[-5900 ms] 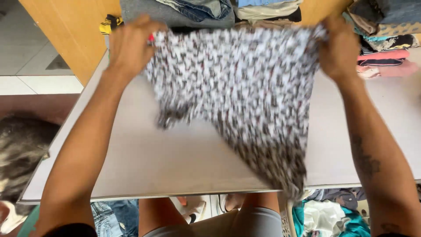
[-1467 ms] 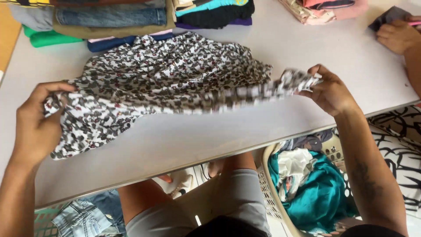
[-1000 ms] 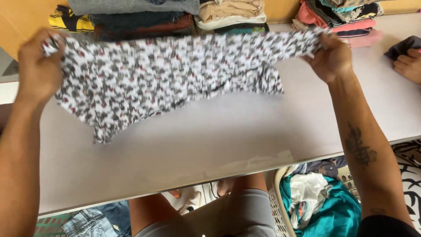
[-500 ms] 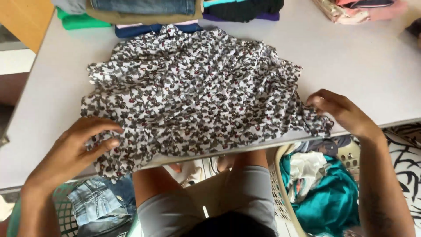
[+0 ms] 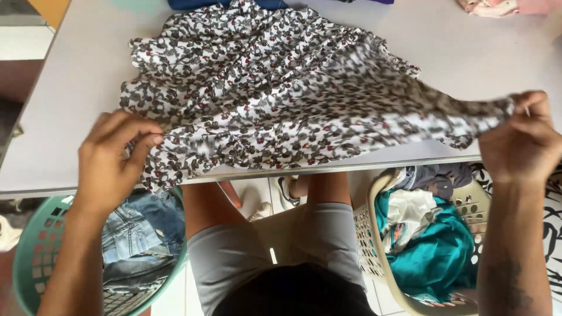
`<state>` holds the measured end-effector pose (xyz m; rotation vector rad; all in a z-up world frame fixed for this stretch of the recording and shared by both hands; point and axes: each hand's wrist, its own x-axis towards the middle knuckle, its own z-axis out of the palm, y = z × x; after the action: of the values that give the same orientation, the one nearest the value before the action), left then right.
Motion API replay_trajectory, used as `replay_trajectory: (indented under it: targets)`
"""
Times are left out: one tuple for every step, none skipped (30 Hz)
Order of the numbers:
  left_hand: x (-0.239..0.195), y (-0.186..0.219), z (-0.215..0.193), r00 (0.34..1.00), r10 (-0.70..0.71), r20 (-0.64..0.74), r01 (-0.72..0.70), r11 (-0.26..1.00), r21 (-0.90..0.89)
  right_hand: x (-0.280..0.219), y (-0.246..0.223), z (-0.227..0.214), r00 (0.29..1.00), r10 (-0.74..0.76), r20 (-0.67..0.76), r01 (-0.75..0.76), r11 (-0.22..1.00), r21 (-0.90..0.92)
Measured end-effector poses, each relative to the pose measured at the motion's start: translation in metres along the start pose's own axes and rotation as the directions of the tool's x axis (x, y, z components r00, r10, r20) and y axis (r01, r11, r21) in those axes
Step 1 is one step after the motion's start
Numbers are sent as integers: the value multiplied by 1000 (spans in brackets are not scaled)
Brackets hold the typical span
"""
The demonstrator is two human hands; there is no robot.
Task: Folding a blue shirt and a patterned blouse neatly on a table and placing them on a stack.
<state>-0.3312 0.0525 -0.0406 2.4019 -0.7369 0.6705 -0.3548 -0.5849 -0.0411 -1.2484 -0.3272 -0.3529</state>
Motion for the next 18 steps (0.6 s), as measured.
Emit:
replay_trajectory:
  targets:
    - [0, -1, -3, 998, 45, -51, -46, 999, -24, -8, -6, -11, 993, -15, 115, 10, 999, 42]
    - [-1, -3, -3, 998, 42, -49, -44, 999, -26, -9, -5, -12, 993, -12, 115, 7, 999, 41]
    - [-3, -5, -2, 998, 59, -22, -60, 998, -20, -11, -4, -13, 984, 155, -92, -171, 965, -197]
    - [-5, -6, -2, 997, 76, 4, -76, 997, -15, -13, -3, -15, 909, 259, -326, -376, 846, -378]
    - [-4, -4, 1, 997, 80, 2, -80, 997, -12, -12, -4, -5, 911, 255, -325, -372, 848, -377]
    - [-3, -2, 3, 993, 94, 68, -95, 995, 15, -10, -6, 5, 890, 351, -291, -456, 685, -568]
    - [-2, 0, 6, 986, 105, 133, -111, 993, 40, -8, -8, 14, 851, 447, -276, -488, 477, -731]
    - [0, 2, 8, 986, 108, 129, -114, 993, 42, -4, -16, 40, 853, 443, -275, -485, 480, -731]
    - [-3, 5, 9, 978, 89, 187, -111, 988, 111, 0, -21, 66, 834, 413, -366, -506, 309, -805]
    - [-6, 8, 10, 968, 65, 244, -111, 977, 180, 3, -27, 93, 817, 364, -447, -519, 126, -846]
    - [-8, 10, 13, 970, 52, 237, -99, 977, 190, 7, -25, 96, 822, 370, -432, -507, 131, -852]
    - [-9, 11, 15, 982, 109, 156, -131, 981, 140, 12, -24, 100, 816, 370, -444, -499, 61, -865]
    - [-10, 11, 15, 985, 157, 67, -163, 981, 102, 19, -20, 106, 813, 371, -448, -481, -3, -877]
    - [-15, 13, 15, 988, 141, 60, -147, 982, 121, 22, -17, 108, 822, 379, -425, -462, 7, -887]
    - [-18, 15, 16, 994, 93, 51, -99, 988, 119, 25, -15, 110, 781, 409, -471, -473, -105, -875]
    - [-22, 17, 17, 998, 46, 41, -51, 992, 115, 29, -13, 112, 740, 427, -520, -476, -214, -853]
    - [-24, 17, 20, 999, 30, 30, -34, 991, 130, 31, -8, 105, 750, 434, -499, -456, -208, -865]
    - [-25, 17, 23, 1000, 23, -1, -22, 992, 121, 33, -2, 98, 753, 445, -485, -407, -264, -874]
